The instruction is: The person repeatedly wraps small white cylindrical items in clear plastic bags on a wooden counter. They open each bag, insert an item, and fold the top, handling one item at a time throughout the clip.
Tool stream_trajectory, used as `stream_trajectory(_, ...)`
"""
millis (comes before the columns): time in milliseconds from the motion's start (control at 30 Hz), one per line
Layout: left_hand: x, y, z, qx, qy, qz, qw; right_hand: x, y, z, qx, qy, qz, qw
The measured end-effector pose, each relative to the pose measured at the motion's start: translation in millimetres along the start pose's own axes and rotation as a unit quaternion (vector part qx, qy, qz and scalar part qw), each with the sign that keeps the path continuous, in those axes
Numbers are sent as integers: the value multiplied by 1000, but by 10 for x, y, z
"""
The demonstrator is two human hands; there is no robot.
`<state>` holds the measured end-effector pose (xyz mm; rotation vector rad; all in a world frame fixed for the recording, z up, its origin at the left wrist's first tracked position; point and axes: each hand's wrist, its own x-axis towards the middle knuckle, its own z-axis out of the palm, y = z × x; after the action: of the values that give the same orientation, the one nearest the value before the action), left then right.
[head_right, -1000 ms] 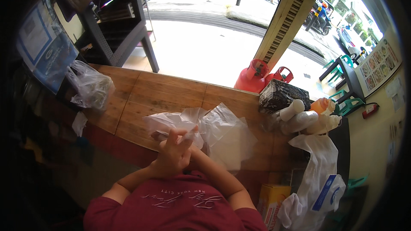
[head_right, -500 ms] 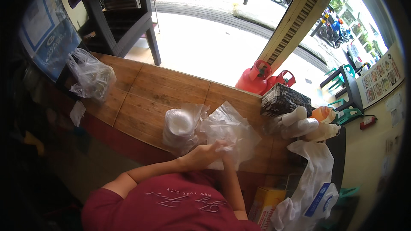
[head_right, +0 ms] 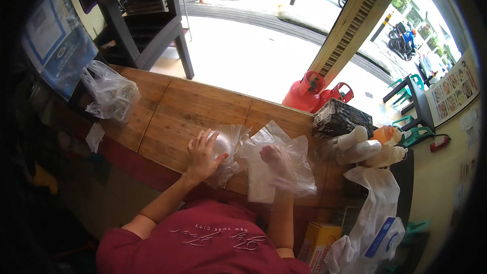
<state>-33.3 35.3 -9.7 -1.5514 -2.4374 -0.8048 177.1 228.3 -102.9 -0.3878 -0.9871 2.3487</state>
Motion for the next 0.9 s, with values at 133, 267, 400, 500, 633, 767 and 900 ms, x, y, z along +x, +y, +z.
stream_trajectory(133, -158, 59, 342, -56, -82, 75, 992, -66, -56, 271, 18, -7, 22, 1000)
stream_trajectory(267, -330, 377, 740, -178, -229, 129, 948, -133, -115, 442, -43, 94, 35, 994)
stream_trajectory(400, -440, 536, 873, -396, -402, 162, 810, -165, -109, 466, -94, 91, 36, 991)
stream_trajectory(500, -445, 595, 666, -374, -408, 248, 795, -182, -73, 409, -78, 81, 34, 993)
stream_trajectory(633, -242, 536, 80, -273, -278, 327, 861, -104, 66, 249, 66, -13, -15, 998)
stream_trajectory(767, -145, 629, -463, -376, -59, 265, 886, 142, 256, 121, -65, 64, -11, 996)
stream_trajectory(900, -56, 814, -494, -155, -45, 338, 927, 441, 327, 271, 145, -4, 69, 987)
